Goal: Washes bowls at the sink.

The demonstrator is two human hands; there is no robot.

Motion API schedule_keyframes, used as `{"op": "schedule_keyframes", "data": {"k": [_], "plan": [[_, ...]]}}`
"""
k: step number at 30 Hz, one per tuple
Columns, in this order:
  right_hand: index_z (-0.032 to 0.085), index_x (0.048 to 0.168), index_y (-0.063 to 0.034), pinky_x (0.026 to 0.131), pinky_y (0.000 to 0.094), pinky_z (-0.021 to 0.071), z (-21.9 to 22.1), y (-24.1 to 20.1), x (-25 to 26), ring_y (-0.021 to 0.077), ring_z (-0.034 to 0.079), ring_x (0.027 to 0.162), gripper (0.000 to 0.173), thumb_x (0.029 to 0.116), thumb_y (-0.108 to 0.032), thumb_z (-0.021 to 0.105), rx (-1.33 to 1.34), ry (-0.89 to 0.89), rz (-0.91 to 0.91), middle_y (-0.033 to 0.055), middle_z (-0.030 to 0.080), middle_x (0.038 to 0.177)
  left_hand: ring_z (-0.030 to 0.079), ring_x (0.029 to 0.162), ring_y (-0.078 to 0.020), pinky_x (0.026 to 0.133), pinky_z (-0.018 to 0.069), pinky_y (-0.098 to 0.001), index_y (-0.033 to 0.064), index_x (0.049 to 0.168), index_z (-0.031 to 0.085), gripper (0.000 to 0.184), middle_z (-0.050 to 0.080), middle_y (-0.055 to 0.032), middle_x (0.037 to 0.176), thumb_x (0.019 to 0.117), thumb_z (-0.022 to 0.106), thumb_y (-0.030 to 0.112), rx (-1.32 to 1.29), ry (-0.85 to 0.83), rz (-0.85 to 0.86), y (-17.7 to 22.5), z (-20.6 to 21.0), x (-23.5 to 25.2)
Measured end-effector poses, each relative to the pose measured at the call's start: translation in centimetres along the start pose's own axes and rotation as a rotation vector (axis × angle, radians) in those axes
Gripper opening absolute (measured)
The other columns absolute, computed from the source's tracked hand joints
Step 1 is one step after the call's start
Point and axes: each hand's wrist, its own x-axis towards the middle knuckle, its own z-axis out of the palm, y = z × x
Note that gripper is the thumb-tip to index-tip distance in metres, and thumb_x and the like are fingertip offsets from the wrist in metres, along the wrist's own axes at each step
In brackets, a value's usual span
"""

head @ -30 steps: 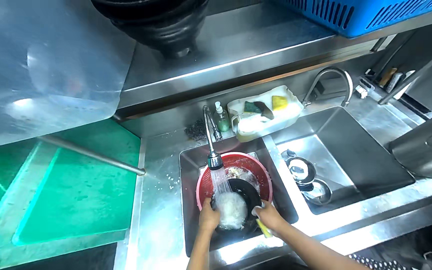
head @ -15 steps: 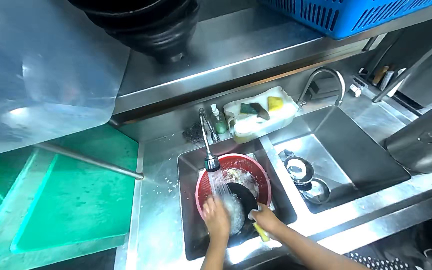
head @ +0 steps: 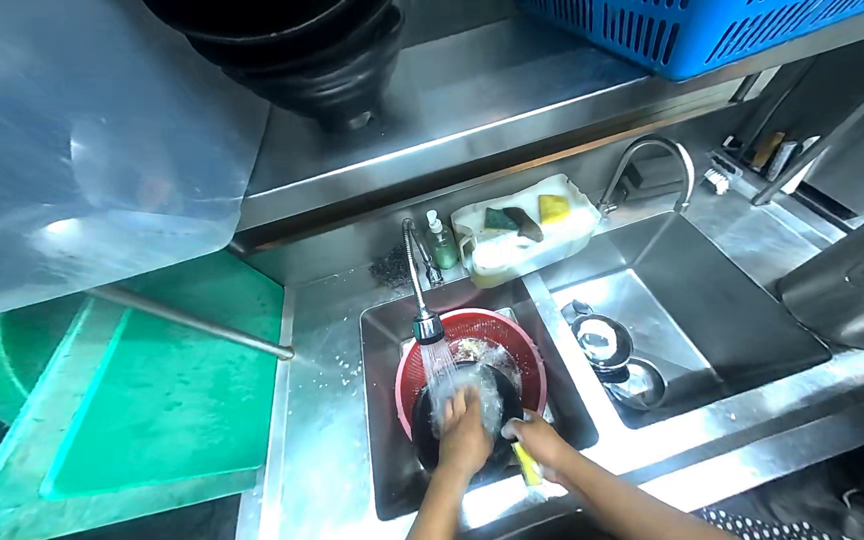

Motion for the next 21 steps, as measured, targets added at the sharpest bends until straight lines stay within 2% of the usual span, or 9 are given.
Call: {"op": "schedule_keyframes", "data": {"k": [2, 5, 7, 9, 12, 15, 18, 20, 21], "plan": [[0.054, 0.131, -0.0030, 0.071, 0.0463, 0.0614, -0.1, 0.0, 0.2, 0.0272, 0.069, 0.086, 0.038, 0.0953, -0.010, 0.063, 0.017, 0.003, 0.002, 0.0167, 0.066, 0.105, 0.032, 0.149, -0.0379, 0.119, 0.0334, -0.0557, 0.0211, 0.147, 0.056, 0.056, 0.034, -0.0121, 0.164, 0.0913, 0.062, 0.018, 0.022, -0.018, 0.006, 0.2, 0.0, 0.2], [0.055, 0.129, -0.0028, 0.071, 0.0457, 0.0615, -0.8, 0.1, 0.4, 0.0267, 0.070, 0.085, 0.036, 0.0957, -0.011, 0.063, 0.027, 0.007, -0.016, 0.0161, 0.067, 0.104, 0.038, 0.147, -0.0289, 0.120, 0.0336, -0.0496, 0.0282, 0.144, 0.061, 0.049, 0.044, -0.0047, 0.158, 0.0968, 0.054, 0.017, 0.014, -0.107, 0.152, 0.0, 0.0, -0.2], [0.055, 0.127, -0.0026, 0.070, 0.0437, 0.0617, -1.0, 0.1, 0.4, 0.0251, 0.070, 0.084, 0.033, 0.0955, -0.010, 0.063, 0.023, 0.002, -0.037, 0.0149, 0.068, 0.101, 0.043, 0.143, -0.0246, 0.119, 0.0352, -0.0448, 0.0245, 0.139, 0.065, 0.041, 0.051, -0.0030, 0.152, 0.0998, 0.052, 0.021, -0.060, -0.161, 0.245, -0.2, -0.1, -0.7], [0.057, 0.124, -0.0020, 0.069, 0.0401, 0.0602, -1.1, -0.1, 0.6, 0.0217, 0.069, 0.080, 0.031, 0.0943, -0.010, 0.064, -0.005, 0.003, -0.079, 0.0126, 0.068, 0.096, 0.046, 0.140, -0.0226, 0.119, 0.0356, -0.0422, 0.0181, 0.130, 0.070, 0.035, 0.055, -0.0052, 0.147, 0.1051, 0.049, 0.029, -0.177, -0.218, 0.305, -0.4, -0.5, -1.5], [0.060, 0.119, -0.0013, 0.069, 0.0390, 0.0579, -1.6, -0.4, 0.8, 0.0195, 0.066, 0.077, 0.028, 0.0920, -0.009, 0.064, -0.043, 0.032, -0.150, 0.0109, 0.067, 0.092, 0.044, 0.144, -0.0210, 0.122, 0.0329, -0.0431, 0.0165, 0.138, 0.065, 0.048, 0.052, -0.0051, 0.152, 0.1066, 0.044, 0.046, -0.195, -0.285, 0.359, -0.7, -1.1, -3.2], [0.059, 0.121, -0.0013, 0.071, 0.0395, 0.0567, -2.0, -0.7, 1.0, 0.0201, 0.065, 0.081, 0.029, 0.0945, -0.010, 0.063, -0.062, 0.083, -0.149, 0.0124, 0.065, 0.097, 0.040, 0.147, -0.0217, 0.122, 0.0310, -0.0479, 0.0196, 0.148, 0.056, 0.058, 0.048, -0.0012, 0.156, 0.1031, 0.047, 0.056, 0.082, -0.312, 0.328, -1.3, -1.9, -4.4], [0.058, 0.125, -0.0015, 0.069, 0.0398, 0.0571, -1.8, -0.8, 1.0, 0.0208, 0.065, 0.080, 0.032, 0.0951, -0.010, 0.063, -0.077, 0.114, -0.159, 0.0133, 0.064, 0.101, 0.036, 0.150, -0.0287, 0.123, 0.0242, -0.0541, 0.0122, 0.149, 0.052, 0.061, 0.043, -0.0063, 0.160, 0.1000, 0.057, 0.048, 0.382, -0.275, 0.198, -1.5, -1.7, -4.5], [0.059, 0.123, -0.0020, 0.068, 0.0391, 0.0573, -1.5, -0.8, 1.1, 0.0206, 0.066, 0.080, 0.030, 0.0953, -0.010, 0.063, -0.065, 0.118, -0.167, 0.0132, 0.065, 0.099, 0.030, 0.152, -0.0332, 0.125, 0.0198, -0.0558, 0.0066, 0.148, 0.052, 0.063, 0.039, -0.0117, 0.161, 0.0969, 0.062, 0.043, 0.425, -0.242, 0.126, -1.0, -1.2, -4.2], [0.059, 0.123, -0.0020, 0.068, 0.0385, 0.0569, -1.3, -0.8, 1.1, 0.0200, 0.065, 0.079, 0.029, 0.0955, -0.010, 0.063, -0.057, 0.119, -0.172, 0.0127, 0.066, 0.098, 0.026, 0.153, -0.0345, 0.125, 0.0186, -0.0553, 0.0063, 0.149, 0.050, 0.064, 0.036, -0.0130, 0.163, 0.0980, 0.060, 0.044, 0.387, -0.253, 0.104, -0.5, -1.1, -3.9]]}}
